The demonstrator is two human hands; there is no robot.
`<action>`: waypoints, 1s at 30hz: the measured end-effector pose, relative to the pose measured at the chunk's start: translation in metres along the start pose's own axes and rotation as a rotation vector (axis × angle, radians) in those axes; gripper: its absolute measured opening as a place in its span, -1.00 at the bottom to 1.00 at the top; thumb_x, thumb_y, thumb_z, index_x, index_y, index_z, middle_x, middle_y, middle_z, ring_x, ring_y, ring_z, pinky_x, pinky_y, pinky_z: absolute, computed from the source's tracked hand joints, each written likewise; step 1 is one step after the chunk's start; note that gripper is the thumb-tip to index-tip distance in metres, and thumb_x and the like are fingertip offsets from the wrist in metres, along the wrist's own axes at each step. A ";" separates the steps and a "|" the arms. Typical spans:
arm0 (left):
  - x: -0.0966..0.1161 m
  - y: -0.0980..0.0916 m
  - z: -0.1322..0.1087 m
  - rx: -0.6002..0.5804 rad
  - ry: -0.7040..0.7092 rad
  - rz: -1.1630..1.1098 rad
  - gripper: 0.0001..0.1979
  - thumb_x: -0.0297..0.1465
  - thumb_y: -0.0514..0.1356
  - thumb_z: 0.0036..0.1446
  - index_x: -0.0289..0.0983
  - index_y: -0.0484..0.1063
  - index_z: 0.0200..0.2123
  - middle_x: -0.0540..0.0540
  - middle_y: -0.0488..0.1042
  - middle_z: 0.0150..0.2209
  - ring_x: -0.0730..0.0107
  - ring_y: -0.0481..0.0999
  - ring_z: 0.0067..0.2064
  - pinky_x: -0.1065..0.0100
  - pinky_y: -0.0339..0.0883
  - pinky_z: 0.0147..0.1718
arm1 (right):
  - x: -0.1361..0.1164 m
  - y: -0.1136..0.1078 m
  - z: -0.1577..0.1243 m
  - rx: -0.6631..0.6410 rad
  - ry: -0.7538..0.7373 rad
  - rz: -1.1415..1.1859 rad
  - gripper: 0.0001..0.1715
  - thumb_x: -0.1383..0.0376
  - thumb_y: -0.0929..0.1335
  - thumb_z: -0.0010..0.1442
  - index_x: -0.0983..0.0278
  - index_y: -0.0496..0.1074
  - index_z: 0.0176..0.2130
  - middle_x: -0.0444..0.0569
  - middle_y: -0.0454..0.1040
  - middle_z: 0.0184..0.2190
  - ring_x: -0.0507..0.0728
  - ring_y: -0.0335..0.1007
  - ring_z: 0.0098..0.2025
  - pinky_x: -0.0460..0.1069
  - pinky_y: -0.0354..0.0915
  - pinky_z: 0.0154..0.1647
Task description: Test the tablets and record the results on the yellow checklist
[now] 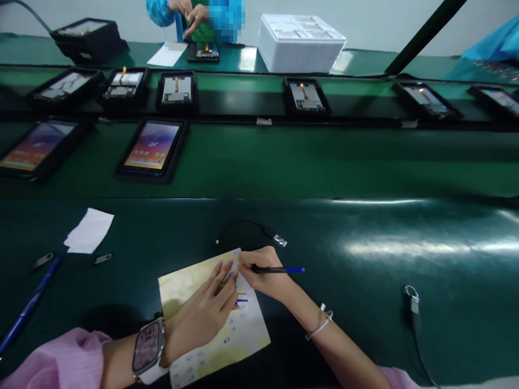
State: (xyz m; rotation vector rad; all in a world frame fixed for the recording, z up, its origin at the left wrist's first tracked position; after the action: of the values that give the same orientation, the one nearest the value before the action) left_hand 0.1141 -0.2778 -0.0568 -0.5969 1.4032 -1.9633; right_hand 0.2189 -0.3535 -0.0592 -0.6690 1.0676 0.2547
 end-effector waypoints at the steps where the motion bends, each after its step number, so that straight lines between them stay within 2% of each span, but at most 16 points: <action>1: 0.000 0.000 0.000 -0.005 0.003 0.001 -0.73 -0.41 0.06 0.38 -0.51 0.44 -0.05 -0.36 0.49 0.02 -0.29 0.44 0.18 -0.16 0.15 0.24 | -0.001 0.001 0.000 -0.007 0.001 -0.003 -0.56 0.51 0.27 0.24 0.24 -0.05 -0.51 -0.25 -0.06 -0.61 -0.07 -0.12 -0.60 -0.09 -0.11 -0.57; 17: -0.002 -0.003 0.000 -0.031 0.007 0.001 -0.70 -0.45 0.04 0.37 -0.55 0.41 0.00 -0.40 0.47 0.05 -0.31 0.43 0.19 -0.16 0.08 0.26 | 0.000 0.000 0.000 -0.007 0.004 -0.015 -0.55 0.50 0.26 0.25 0.24 -0.08 -0.51 -0.25 -0.07 -0.60 -0.06 -0.14 -0.59 -0.08 -0.12 -0.56; 30: -0.002 -0.005 0.003 -0.007 0.011 0.000 -0.72 -0.46 0.04 0.36 -0.55 0.42 -0.03 -0.40 0.49 0.02 -0.32 0.45 0.16 -0.15 0.17 0.22 | -0.001 -0.002 -0.001 0.001 0.001 -0.036 -0.54 0.51 0.26 0.23 0.24 -0.09 -0.51 -0.25 -0.07 -0.61 -0.06 -0.14 -0.60 -0.07 -0.14 -0.57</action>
State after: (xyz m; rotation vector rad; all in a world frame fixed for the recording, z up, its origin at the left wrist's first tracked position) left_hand 0.1158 -0.2772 -0.0509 -0.5900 1.4169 -1.9659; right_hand 0.2184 -0.3551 -0.0579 -0.6869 1.0553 0.2223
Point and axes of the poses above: each hand's wrist, its own z-axis towards the middle knuckle, its own y-axis out of the palm, x = y × z, the point moved 8 cm from there along z, towards the middle knuckle
